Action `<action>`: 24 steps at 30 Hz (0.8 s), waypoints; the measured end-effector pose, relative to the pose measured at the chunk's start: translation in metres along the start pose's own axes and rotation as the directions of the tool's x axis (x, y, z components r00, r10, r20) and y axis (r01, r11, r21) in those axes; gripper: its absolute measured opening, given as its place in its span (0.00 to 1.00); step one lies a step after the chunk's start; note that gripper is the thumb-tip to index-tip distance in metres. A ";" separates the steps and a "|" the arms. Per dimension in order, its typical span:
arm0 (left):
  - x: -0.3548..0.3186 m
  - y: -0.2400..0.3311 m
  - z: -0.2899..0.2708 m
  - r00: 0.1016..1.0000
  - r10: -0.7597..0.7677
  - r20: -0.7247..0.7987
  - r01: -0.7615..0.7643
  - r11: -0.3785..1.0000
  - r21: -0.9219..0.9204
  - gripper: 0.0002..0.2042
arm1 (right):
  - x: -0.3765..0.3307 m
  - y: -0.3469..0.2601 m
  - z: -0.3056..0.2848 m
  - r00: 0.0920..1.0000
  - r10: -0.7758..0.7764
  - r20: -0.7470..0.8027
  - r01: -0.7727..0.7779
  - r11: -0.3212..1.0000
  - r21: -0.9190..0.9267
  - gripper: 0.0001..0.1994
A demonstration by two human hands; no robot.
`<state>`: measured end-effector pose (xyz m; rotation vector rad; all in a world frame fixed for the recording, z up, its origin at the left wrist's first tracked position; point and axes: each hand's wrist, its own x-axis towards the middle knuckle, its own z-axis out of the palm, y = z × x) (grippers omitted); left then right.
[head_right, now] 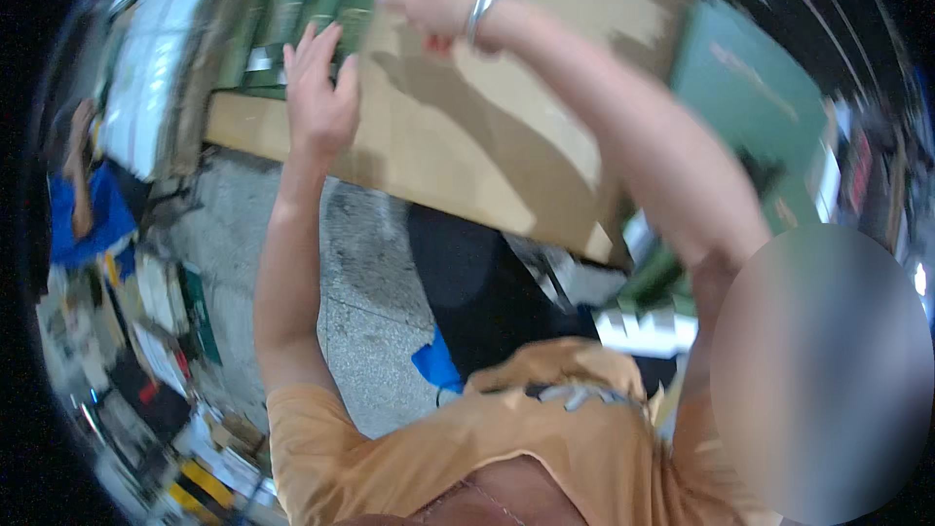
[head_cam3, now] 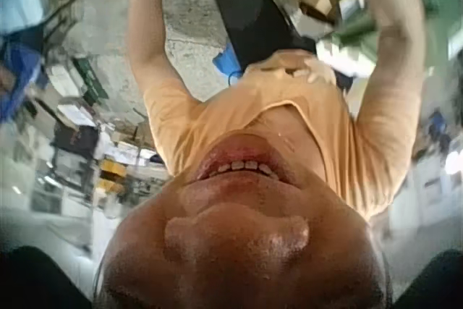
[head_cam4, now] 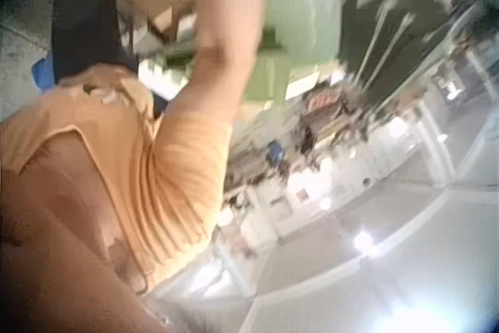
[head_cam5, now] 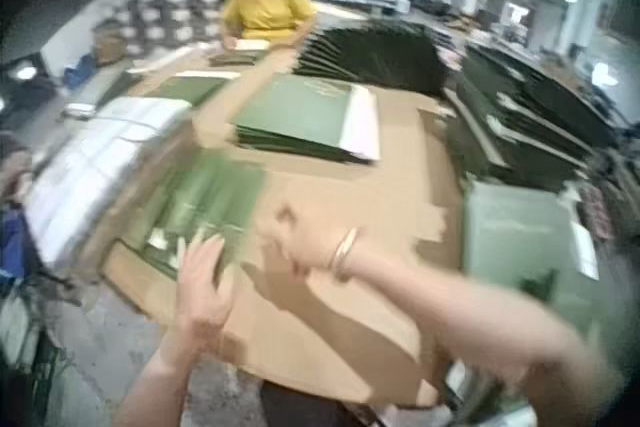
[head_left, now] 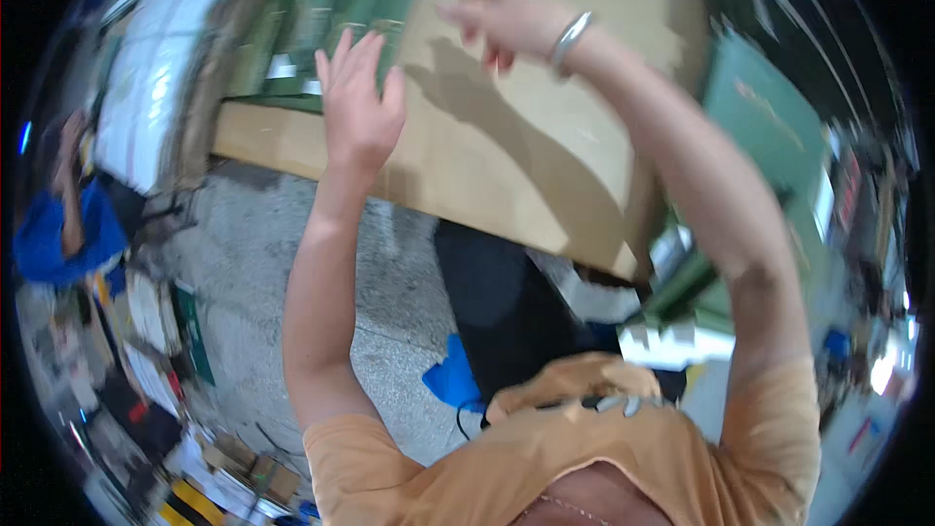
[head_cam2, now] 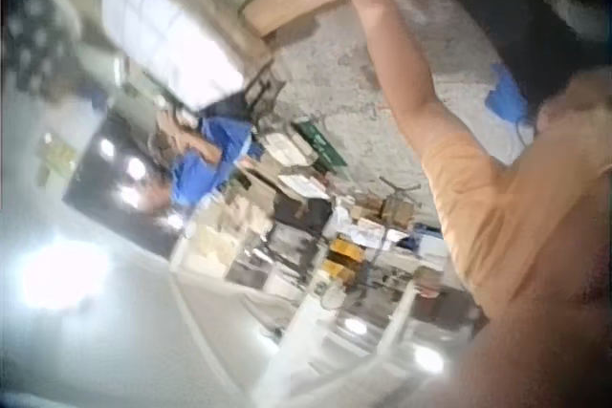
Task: Recorder applies glue to white cardboard inserts and places them into green outer boxes to assemble a finished packaging product.
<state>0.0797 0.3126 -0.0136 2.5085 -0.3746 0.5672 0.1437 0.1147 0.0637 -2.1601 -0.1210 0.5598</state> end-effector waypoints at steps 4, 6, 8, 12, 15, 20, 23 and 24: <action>-0.075 0.139 0.009 0.978 0.139 0.157 -0.074 0.929 -0.363 0.20 | -0.156 -0.010 -0.136 0.932 -0.181 -0.314 0.153 0.982 -0.112 0.19; -0.111 0.191 0.003 0.962 0.193 0.191 -0.080 0.873 -0.480 0.21 | -0.232 0.020 -0.173 0.849 -0.211 -0.484 0.133 0.973 -0.191 0.18; -0.139 0.234 0.001 0.943 0.196 0.268 -0.002 0.811 -0.585 0.23 | -0.332 0.079 -0.209 0.788 -0.106 -0.607 -0.064 0.966 -0.251 0.19; -0.177 0.280 0.006 0.952 0.180 0.249 0.029 0.754 -0.656 0.23 | -0.478 0.175 -0.176 0.566 0.365 -0.739 -0.304 0.926 0.225 0.16; -0.180 0.296 0.006 0.796 -0.109 0.596 0.447 0.769 -0.457 0.30 | -0.519 0.245 -0.113 0.428 0.650 -0.628 -0.546 0.740 0.393 0.24; -0.187 0.308 0.029 0.664 -0.250 0.705 0.739 0.364 -0.567 0.36 | -0.522 0.303 -0.031 0.424 0.823 -0.378 -0.458 0.554 0.695 0.37; -0.178 0.334 0.043 0.659 -0.185 0.729 0.740 0.335 -0.584 0.34 | -0.498 0.308 -0.020 0.487 0.773 -0.408 -0.285 0.582 0.762 0.38; -0.174 0.341 0.042 0.648 -0.243 0.722 0.755 0.328 -0.567 0.33 | -0.491 0.303 -0.019 0.504 0.757 -0.417 -0.264 0.594 0.759 0.38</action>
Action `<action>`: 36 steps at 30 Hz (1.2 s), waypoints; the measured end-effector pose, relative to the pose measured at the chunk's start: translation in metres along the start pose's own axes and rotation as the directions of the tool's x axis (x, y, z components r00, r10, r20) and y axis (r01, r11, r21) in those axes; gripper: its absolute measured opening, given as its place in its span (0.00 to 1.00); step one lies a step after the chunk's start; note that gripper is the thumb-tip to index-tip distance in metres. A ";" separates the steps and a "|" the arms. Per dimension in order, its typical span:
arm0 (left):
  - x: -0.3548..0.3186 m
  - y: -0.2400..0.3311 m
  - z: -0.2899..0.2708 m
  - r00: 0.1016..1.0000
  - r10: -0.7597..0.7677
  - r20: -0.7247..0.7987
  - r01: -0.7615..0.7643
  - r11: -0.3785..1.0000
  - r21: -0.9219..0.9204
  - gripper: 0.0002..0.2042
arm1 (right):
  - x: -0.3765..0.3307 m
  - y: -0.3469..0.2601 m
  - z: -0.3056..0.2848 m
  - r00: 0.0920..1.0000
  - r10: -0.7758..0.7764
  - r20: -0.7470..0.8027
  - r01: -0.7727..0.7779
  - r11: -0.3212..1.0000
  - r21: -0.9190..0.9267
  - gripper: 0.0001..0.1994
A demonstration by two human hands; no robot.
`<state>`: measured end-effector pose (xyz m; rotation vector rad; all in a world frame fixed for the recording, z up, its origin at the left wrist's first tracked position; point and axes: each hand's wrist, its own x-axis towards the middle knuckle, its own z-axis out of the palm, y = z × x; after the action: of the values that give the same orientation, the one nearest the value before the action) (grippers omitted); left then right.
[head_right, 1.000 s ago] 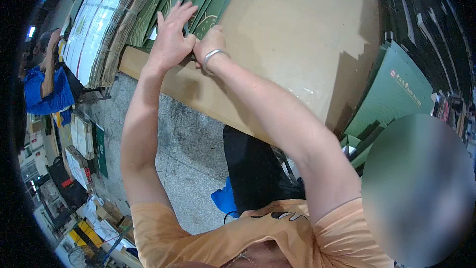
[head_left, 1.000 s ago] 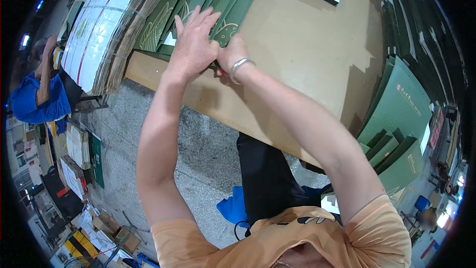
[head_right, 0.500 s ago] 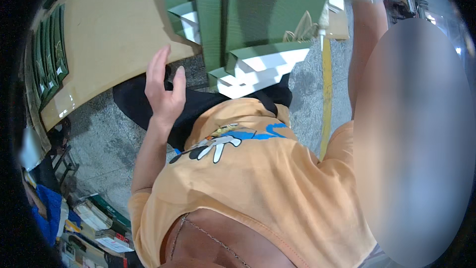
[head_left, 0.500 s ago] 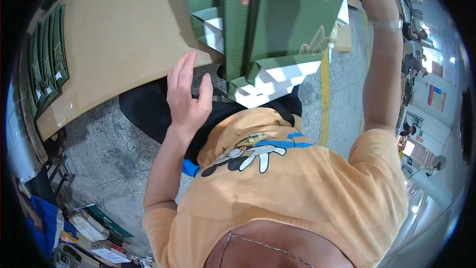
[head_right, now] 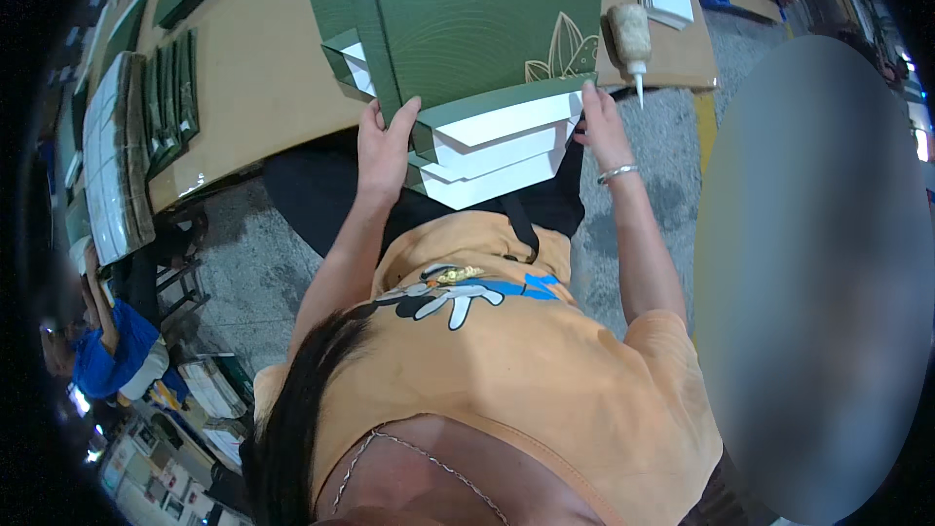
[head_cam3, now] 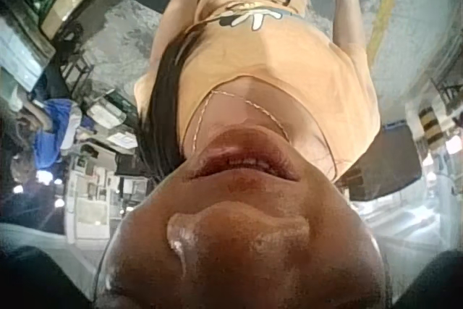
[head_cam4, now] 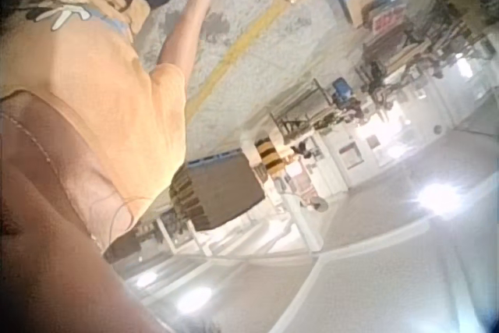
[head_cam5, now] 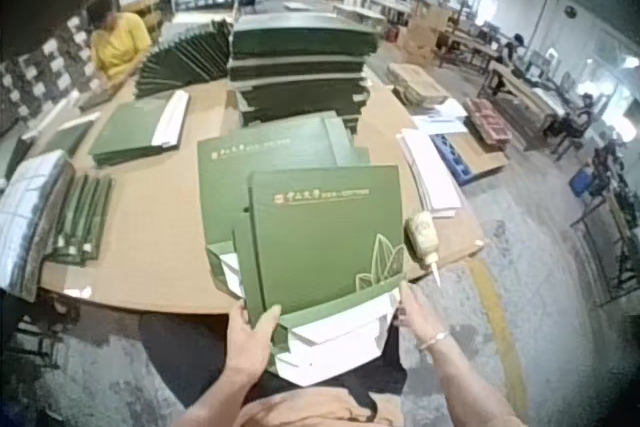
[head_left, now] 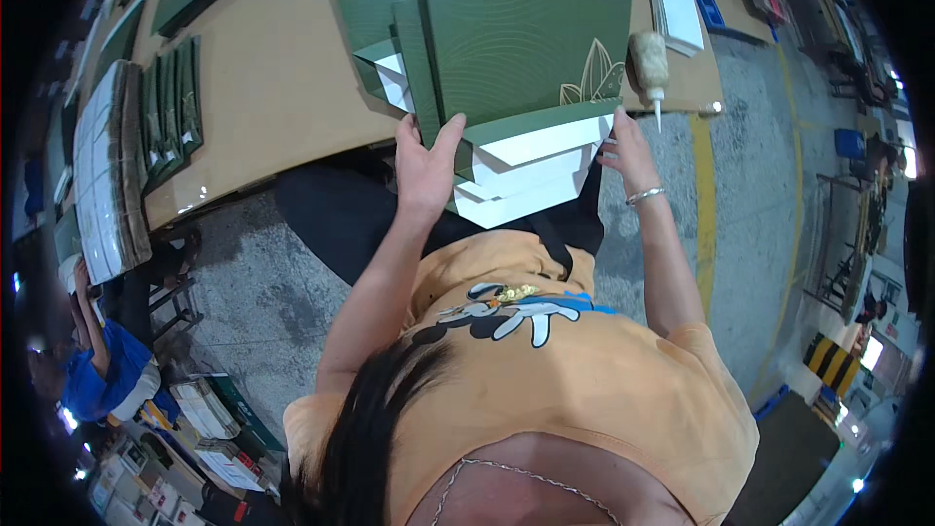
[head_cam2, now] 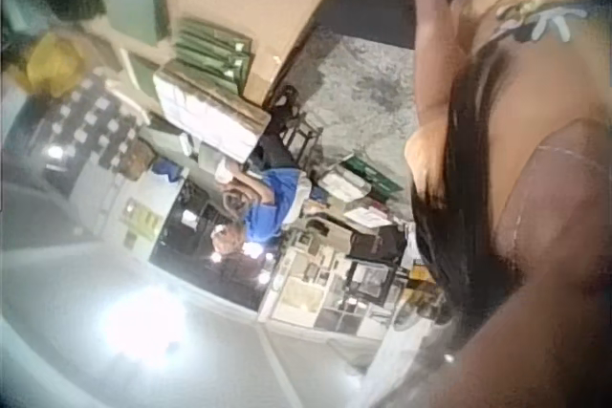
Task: Recorder applies glue to white cardboard inserts and places them into green outer boxes to assemble a finished packaging product.
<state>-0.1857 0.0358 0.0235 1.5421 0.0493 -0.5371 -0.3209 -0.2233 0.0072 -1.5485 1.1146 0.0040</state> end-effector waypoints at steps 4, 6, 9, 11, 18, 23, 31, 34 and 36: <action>0.008 0.035 0.004 0.948 0.276 -0.159 -0.281 0.960 -0.008 0.31 | 0.006 -0.033 0.013 0.971 -0.235 -0.044 0.237 0.970 0.048 0.39; 0.022 0.054 0.001 0.911 0.374 -0.174 -0.389 0.919 -0.063 0.30 | 0.010 -0.063 0.018 0.915 -0.401 -0.049 0.403 0.914 0.047 0.38; 0.061 0.078 -0.010 0.908 0.376 -0.184 -0.377 0.926 0.029 0.29 | 0.038 -0.097 0.031 0.859 -0.499 -0.115 0.487 0.865 -0.118 0.41; 0.089 0.071 -0.014 0.831 0.458 -0.315 -0.362 0.876 0.319 0.27 | 0.058 -0.105 0.042 0.866 -0.490 -0.096 0.471 0.866 -0.171 0.42; 0.111 0.029 -0.008 0.585 0.793 -0.170 -0.548 0.542 0.637 0.20 | 0.090 -0.076 0.072 0.829 -0.545 -0.126 0.519 0.833 -0.190 0.41; 0.071 0.064 -0.039 0.419 0.872 0.255 -0.545 0.017 0.838 0.20 | 0.068 -0.103 0.080 0.859 -0.498 -0.120 0.478 0.864 -0.159 0.39; 0.097 0.050 -0.052 0.525 0.750 0.402 -0.731 0.155 0.664 0.09 | 0.053 -0.083 0.069 0.905 -0.426 -0.023 0.424 0.904 -0.051 0.33; 0.095 0.043 -0.044 0.630 0.744 0.224 -0.665 0.368 0.650 0.06 | 0.066 -0.064 0.054 0.877 -0.476 -0.071 0.471 0.879 -0.081 0.28; 0.106 0.036 -0.033 0.694 0.703 0.153 -0.612 0.466 0.639 0.06 | 0.069 -0.063 0.032 0.930 -0.367 -0.011 0.365 0.929 -0.062 0.22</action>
<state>-0.0688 0.0334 0.0173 2.1064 -0.7056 0.2413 -0.2258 -0.2493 0.0067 -1.7941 0.8328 -0.2362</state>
